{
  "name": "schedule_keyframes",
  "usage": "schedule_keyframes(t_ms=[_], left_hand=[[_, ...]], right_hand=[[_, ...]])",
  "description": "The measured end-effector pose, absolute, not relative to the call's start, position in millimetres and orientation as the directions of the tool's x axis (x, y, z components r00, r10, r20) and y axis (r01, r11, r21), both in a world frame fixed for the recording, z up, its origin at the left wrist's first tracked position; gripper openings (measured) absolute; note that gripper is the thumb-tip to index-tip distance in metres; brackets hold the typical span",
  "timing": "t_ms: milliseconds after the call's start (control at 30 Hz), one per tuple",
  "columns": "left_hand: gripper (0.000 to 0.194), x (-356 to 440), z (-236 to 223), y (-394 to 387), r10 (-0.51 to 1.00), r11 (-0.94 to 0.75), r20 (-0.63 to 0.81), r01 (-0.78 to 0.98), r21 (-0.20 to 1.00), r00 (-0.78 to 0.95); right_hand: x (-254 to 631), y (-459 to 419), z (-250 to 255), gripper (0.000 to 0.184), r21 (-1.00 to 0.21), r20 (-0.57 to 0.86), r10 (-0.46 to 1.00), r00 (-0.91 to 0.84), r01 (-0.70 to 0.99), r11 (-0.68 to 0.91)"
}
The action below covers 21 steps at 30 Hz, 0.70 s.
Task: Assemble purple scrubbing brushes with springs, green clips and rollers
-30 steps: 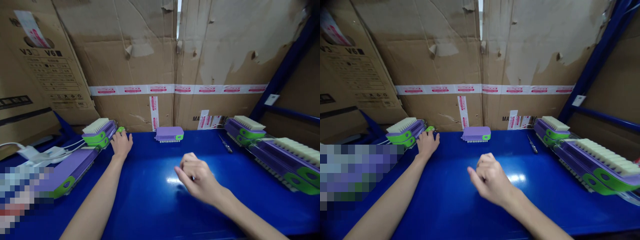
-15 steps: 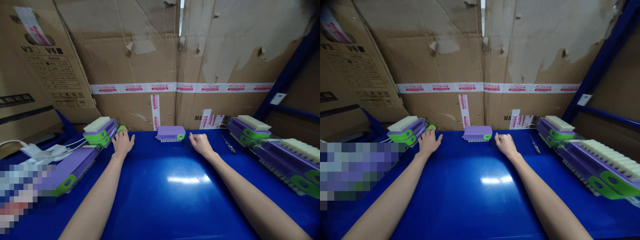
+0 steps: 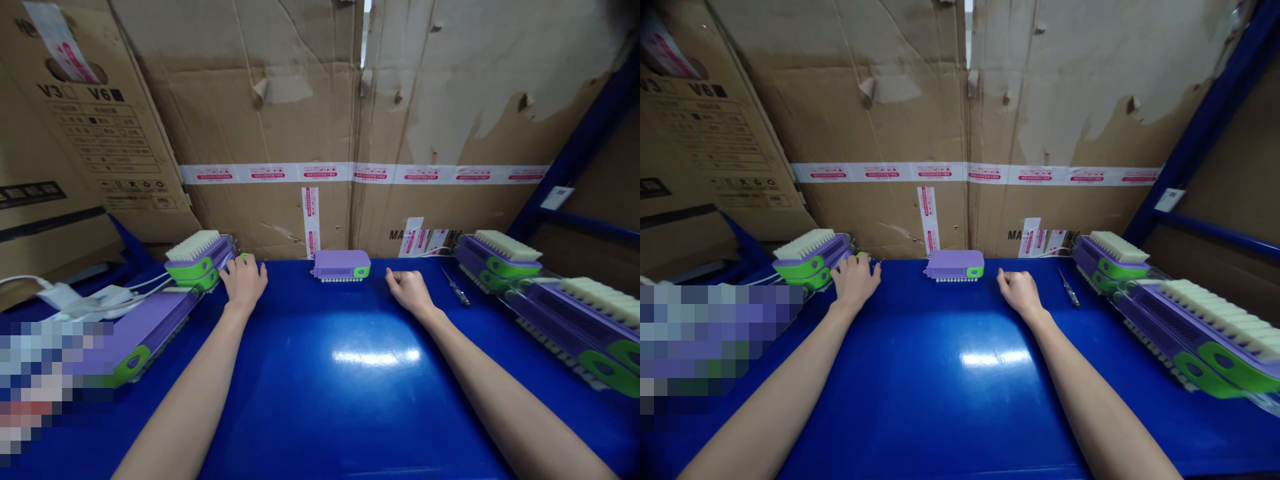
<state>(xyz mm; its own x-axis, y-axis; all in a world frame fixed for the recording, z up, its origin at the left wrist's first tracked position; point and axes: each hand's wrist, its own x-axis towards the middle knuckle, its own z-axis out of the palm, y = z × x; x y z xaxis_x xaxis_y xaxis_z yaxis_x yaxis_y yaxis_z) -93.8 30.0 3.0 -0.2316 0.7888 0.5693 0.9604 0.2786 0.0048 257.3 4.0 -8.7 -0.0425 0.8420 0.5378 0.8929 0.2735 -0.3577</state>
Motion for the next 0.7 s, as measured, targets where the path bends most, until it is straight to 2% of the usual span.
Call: schedule_keyframes(t_ms=[100,467,700], left_hand=[[0.045,-93.8,3.6,29.2,0.771,0.275,0.596,0.961,0.004,-0.223],[0.041,-99.1,0.3,30.0,0.801,0.284,0.556,0.959,-0.027,-0.222],[0.039,-100.8,3.4,29.7,0.774,0.228,0.604,0.974,0.010,-0.187]], right_hand=[[258.1,3.5,-9.5,0.052,-0.367,0.533,0.846,-0.035,0.891,0.268],[258.4,6.2,-12.6,0.054,-0.351,0.527,0.848,-0.054,0.895,0.275],[257.1,5.0,-12.5,0.052,-0.363,0.515,0.856,-0.056,0.890,0.276]])
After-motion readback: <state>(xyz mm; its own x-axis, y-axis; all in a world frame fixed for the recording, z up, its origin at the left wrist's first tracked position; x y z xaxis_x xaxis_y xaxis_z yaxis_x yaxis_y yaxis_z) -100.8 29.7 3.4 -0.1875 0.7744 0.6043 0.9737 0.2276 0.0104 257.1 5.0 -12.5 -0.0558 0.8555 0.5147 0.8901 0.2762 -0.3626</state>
